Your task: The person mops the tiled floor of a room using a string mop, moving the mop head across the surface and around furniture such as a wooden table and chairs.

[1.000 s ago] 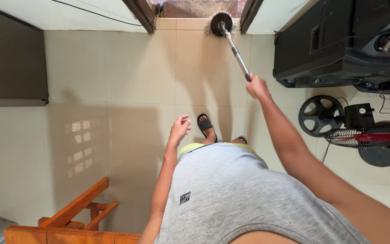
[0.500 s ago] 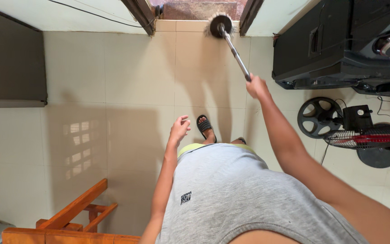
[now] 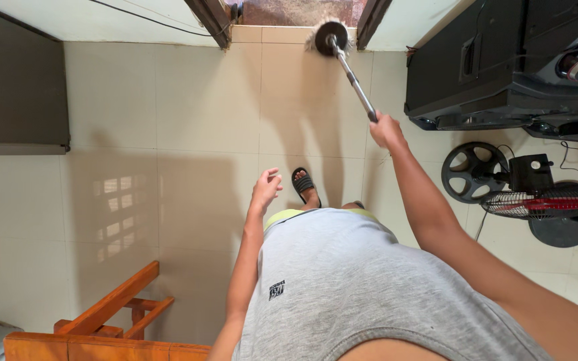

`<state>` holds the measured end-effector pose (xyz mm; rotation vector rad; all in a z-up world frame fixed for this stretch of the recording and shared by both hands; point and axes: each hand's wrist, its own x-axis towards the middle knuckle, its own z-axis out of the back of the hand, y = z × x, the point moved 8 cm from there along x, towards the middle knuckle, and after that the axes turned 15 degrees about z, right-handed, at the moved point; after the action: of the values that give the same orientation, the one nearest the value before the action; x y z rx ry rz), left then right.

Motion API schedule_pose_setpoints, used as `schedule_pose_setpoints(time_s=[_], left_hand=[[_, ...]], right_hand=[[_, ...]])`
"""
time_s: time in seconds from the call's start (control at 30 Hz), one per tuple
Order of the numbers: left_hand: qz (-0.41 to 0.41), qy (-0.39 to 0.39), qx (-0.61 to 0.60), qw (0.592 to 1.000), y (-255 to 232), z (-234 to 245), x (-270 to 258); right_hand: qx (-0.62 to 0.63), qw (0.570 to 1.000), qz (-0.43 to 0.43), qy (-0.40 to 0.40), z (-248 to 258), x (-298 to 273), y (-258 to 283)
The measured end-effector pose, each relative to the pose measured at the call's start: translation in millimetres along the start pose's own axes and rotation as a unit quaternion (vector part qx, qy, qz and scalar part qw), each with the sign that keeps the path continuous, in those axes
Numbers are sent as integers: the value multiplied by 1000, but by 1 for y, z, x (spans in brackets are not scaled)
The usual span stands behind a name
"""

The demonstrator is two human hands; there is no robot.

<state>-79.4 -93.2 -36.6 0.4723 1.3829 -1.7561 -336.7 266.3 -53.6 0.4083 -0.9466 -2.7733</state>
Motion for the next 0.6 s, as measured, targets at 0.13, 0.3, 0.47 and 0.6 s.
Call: schedule_pose_setpoints(time_s=[0.13,0.3,0.47,0.6], left_hand=[[15,-9,0,1000,5,2,2],[2,-3,4,1000,-3,3,2],[0,-7,1,1000,-2,4,-3],[18,-1,-6,1000,6,2,-3]], right_hand=[[41,996,-79,17,-4,-17,-4],[39,995,-84,21,22,4,24],[-10,998,-62,24,14,-14,-2],[-24,998,-58,17,2,-18,-12]])
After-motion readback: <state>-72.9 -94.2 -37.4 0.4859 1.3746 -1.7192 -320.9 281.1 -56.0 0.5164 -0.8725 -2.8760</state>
